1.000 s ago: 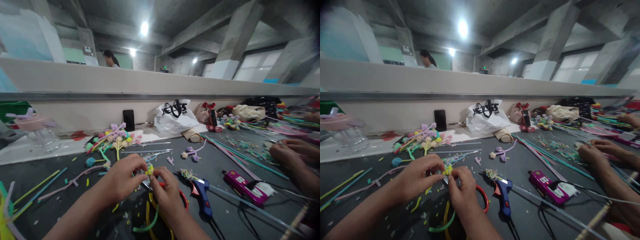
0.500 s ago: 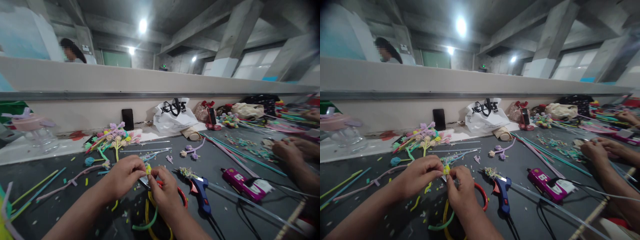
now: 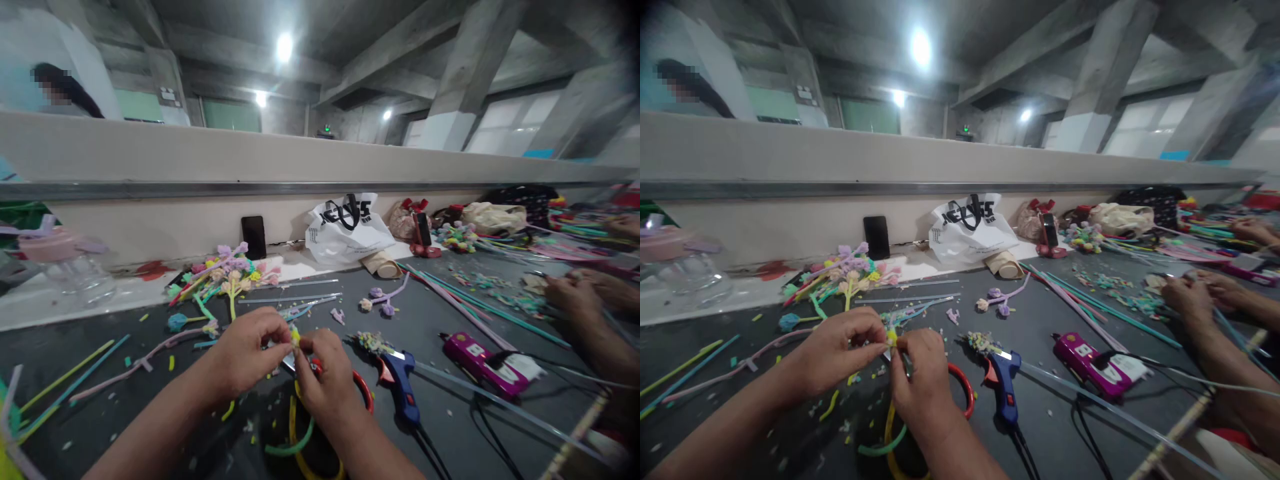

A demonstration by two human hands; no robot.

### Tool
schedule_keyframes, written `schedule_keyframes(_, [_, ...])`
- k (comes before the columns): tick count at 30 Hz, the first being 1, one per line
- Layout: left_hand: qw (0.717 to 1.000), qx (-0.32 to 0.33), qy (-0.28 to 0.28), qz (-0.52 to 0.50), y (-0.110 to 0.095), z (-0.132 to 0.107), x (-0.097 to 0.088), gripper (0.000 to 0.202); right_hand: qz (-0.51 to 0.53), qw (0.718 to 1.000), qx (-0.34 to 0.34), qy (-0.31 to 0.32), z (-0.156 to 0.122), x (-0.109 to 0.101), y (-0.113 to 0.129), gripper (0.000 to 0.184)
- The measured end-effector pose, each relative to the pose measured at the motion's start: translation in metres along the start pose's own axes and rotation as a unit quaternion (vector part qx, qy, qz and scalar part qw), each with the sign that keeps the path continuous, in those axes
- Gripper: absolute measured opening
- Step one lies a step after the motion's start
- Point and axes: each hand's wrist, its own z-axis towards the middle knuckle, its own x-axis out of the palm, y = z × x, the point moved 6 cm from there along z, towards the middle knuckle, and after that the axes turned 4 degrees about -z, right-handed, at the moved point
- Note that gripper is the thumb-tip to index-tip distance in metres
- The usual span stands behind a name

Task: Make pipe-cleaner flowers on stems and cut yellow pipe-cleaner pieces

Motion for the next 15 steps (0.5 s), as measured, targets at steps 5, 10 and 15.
schedule_keyframes(5, [0.999, -0.007, -0.030, 0.012, -0.0008, -0.0012, -0.0013, 0.005, -0.034, 0.999, -0.024, 0.007, -0.0006, 0.0000, 0.0045, 0.007])
schedule_keyframes(10, [0.999, -0.015, -0.035, 0.008, -0.0026, -0.0013, 0.0017, 0.009, -0.054, 0.998, -0.030, 0.016, -0.0012, 0.0023, 0.0078, 0.009])
schedule_keyframes(15, [1.000, -0.011, -0.022, -0.001, -0.0005, -0.0003, 0.0041, 0.009, -0.035, 0.999, -0.025, 0.013, -0.0015, 0.0027, 0.0069, 0.007])
